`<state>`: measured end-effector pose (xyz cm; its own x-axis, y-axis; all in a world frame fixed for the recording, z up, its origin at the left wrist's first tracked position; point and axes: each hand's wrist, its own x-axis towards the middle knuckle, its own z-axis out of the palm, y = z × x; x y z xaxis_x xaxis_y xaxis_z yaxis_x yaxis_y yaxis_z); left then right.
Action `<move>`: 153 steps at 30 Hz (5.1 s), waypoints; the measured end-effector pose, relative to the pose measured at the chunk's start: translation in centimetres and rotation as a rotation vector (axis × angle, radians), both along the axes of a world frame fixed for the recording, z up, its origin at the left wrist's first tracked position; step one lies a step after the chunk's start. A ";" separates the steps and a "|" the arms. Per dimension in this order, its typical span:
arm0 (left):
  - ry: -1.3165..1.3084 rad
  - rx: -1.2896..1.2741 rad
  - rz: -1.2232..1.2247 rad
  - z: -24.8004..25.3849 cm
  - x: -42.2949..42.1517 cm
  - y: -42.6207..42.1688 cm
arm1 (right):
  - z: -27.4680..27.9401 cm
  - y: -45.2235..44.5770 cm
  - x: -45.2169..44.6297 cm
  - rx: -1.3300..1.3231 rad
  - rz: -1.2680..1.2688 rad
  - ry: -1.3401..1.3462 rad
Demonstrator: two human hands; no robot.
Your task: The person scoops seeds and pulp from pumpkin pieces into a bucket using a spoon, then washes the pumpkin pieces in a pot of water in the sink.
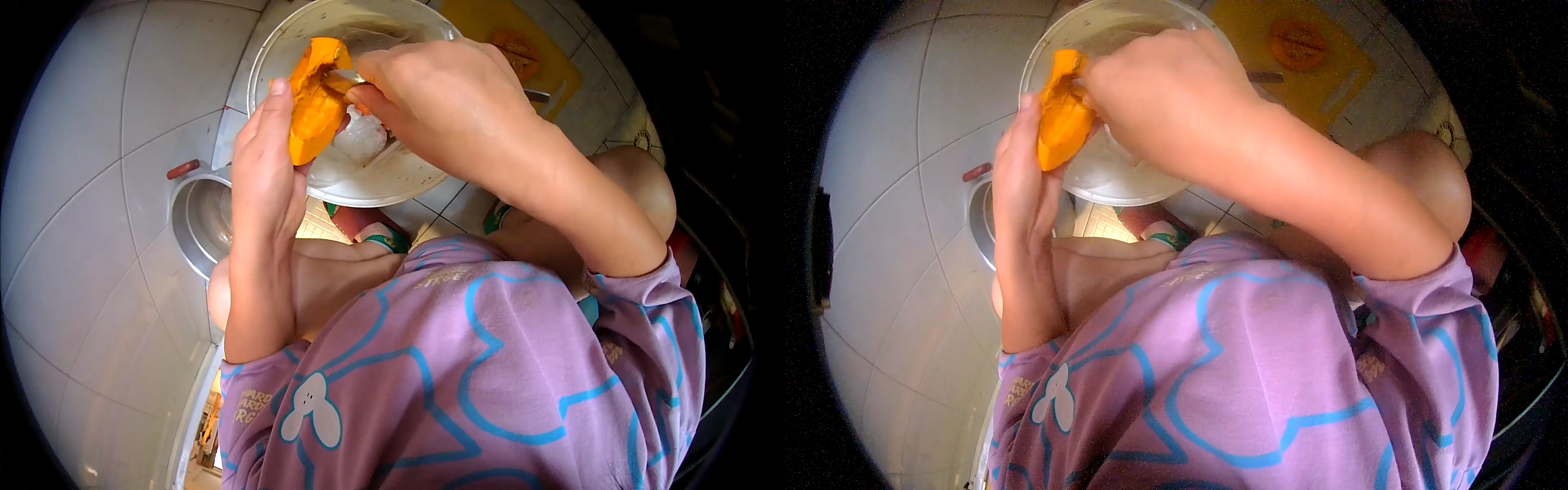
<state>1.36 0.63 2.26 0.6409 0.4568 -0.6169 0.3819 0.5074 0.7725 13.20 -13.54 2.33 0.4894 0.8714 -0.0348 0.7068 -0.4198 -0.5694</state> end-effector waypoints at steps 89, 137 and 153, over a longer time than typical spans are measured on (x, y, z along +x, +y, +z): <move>-0.164 0.256 -0.423 2.9 -6.3 2.2 | 1.2 -0.4 -1.9 -0.008 0.136 0.009; -0.133 0.250 -0.282 0.5 -5.0 3.3 | -2.8 -0.7 -2.6 -0.011 0.062 0.599; -0.129 0.271 -0.255 0.8 -4.8 2.9 | -3.0 -1.3 -3.6 0.040 -0.043 0.658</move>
<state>-3.41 3.55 3.11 0.8193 0.4080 -0.4029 0.3605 0.1799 0.9152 9.65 -14.85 -0.66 0.4113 0.8584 -0.3066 0.1888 -0.4093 -0.8927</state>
